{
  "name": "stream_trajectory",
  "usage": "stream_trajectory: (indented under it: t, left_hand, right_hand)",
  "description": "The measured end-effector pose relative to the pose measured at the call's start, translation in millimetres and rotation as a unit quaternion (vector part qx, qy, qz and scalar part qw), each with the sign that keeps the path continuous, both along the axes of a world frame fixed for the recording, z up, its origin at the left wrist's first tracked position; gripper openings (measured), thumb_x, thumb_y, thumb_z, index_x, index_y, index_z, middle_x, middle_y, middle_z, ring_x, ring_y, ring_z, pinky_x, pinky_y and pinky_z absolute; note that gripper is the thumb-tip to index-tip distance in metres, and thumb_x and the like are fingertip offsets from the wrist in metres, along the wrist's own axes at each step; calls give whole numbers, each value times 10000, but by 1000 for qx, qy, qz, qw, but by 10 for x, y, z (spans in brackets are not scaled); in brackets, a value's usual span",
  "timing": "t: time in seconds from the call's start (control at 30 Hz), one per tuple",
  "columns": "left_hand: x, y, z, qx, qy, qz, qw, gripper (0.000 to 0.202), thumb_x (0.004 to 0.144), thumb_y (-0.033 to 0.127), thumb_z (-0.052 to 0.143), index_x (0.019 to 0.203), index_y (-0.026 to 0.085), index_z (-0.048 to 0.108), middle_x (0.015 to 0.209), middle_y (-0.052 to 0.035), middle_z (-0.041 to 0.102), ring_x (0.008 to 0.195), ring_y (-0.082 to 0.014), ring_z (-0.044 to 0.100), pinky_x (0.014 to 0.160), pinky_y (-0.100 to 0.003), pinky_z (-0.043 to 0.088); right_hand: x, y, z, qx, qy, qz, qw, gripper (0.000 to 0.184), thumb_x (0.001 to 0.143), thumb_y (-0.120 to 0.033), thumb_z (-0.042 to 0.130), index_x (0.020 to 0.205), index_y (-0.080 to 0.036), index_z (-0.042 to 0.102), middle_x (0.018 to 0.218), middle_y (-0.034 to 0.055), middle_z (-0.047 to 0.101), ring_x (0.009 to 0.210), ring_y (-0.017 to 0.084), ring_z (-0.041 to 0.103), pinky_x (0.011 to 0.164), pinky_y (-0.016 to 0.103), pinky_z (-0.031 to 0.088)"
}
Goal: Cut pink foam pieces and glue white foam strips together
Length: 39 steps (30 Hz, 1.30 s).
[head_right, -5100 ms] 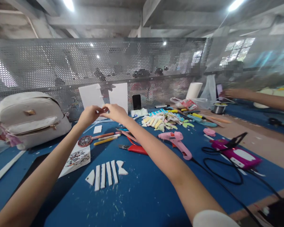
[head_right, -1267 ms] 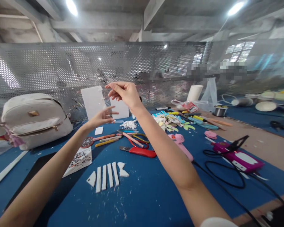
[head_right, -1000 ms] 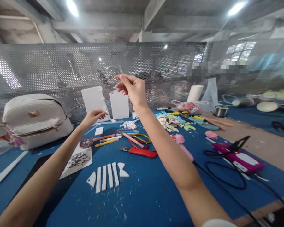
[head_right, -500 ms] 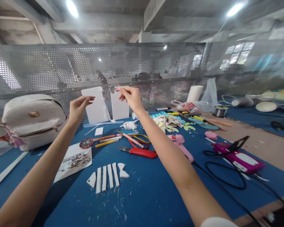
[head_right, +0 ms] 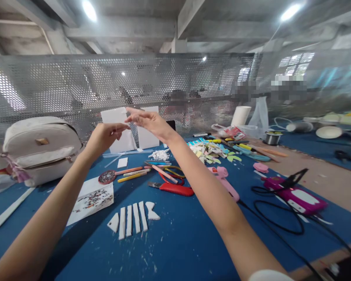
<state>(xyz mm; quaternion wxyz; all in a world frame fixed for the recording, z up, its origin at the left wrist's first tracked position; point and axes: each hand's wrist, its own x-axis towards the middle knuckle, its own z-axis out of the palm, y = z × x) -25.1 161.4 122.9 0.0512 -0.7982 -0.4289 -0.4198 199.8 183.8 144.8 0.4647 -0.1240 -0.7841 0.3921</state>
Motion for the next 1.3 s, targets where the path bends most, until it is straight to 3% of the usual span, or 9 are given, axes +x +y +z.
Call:
stream_trajectory:
  t: [0.13, 0.27, 0.43, 0.6, 0.8, 1.07, 1.3]
  left_hand:
    - [84, -34, 13, -9, 63, 35, 997, 232, 984, 367, 653, 1072, 153, 668, 1045, -49, 690, 911, -199, 687, 810, -381, 583]
    - [50, -87, 45, -8, 72, 47, 996, 218, 987, 357, 646, 1060, 155, 681, 1039, -42, 699, 895, -197, 688, 802, -370, 585]
    - [-43, -55, 43, -15, 17, 34, 999, 237, 990, 362, 643, 1069, 142, 681, 991, -31, 699, 801, -170, 682, 708, -321, 586]
    - [-179, 92, -9, -60, -45, -8, 997, 259, 1008, 379, 619, 1090, 137, 659, 936, -23, 685, 719, -139, 666, 646, -291, 580]
    - [-449, 297, -161, -119, -97, -12, 988, 254, 1003, 368, 627, 1117, 143, 654, 1020, -48, 690, 804, -161, 683, 703, -323, 595]
    - [-691, 487, -415, -147, -141, 18, 979, 248, 981, 344, 661, 1124, 143, 661, 1068, -56, 694, 843, -173, 690, 713, -326, 598]
    - [-847, 590, -522, -137, -170, 41, 975, 277, 986, 353, 652, 1173, 147, 646, 1129, -70, 680, 913, -198, 691, 771, -367, 602]
  right_hand:
    - [-173, -75, -78, -62, -66, 43, 995, 203, 805, -421, 819, 849, -223, 822, 1033, 71, 788, 987, 201, 718, 815, 293, 578]
    - [-192, -25, -145, -113, -93, 40, 988, 188, 840, -392, 787, 842, -207, 819, 960, 73, 789, 816, 148, 732, 636, 198, 543]
    - [-93, 94, -119, -140, -71, 32, 987, 216, 814, -374, 821, 794, -160, 809, 751, 48, 748, 520, 62, 573, 453, 170, 415]
    - [63, 231, -22, -132, 75, -43, 987, 229, 864, -416, 784, 840, -188, 786, 740, -11, 684, 537, 41, 508, 465, 162, 404]
    - [344, 319, 112, -98, 213, -114, 965, 191, 866, -404, 781, 881, -214, 774, 797, -10, 674, 577, 49, 503, 485, 169, 429]
    - [519, 453, 156, -46, 272, -198, 940, 220, 883, -457, 752, 888, -237, 756, 852, -4, 703, 612, 55, 570, 497, 202, 429]
    - [731, 593, 180, -24, 319, -257, 912, 186, 923, -415, 690, 918, -237, 746, 913, 8, 719, 630, 64, 601, 493, 193, 430]
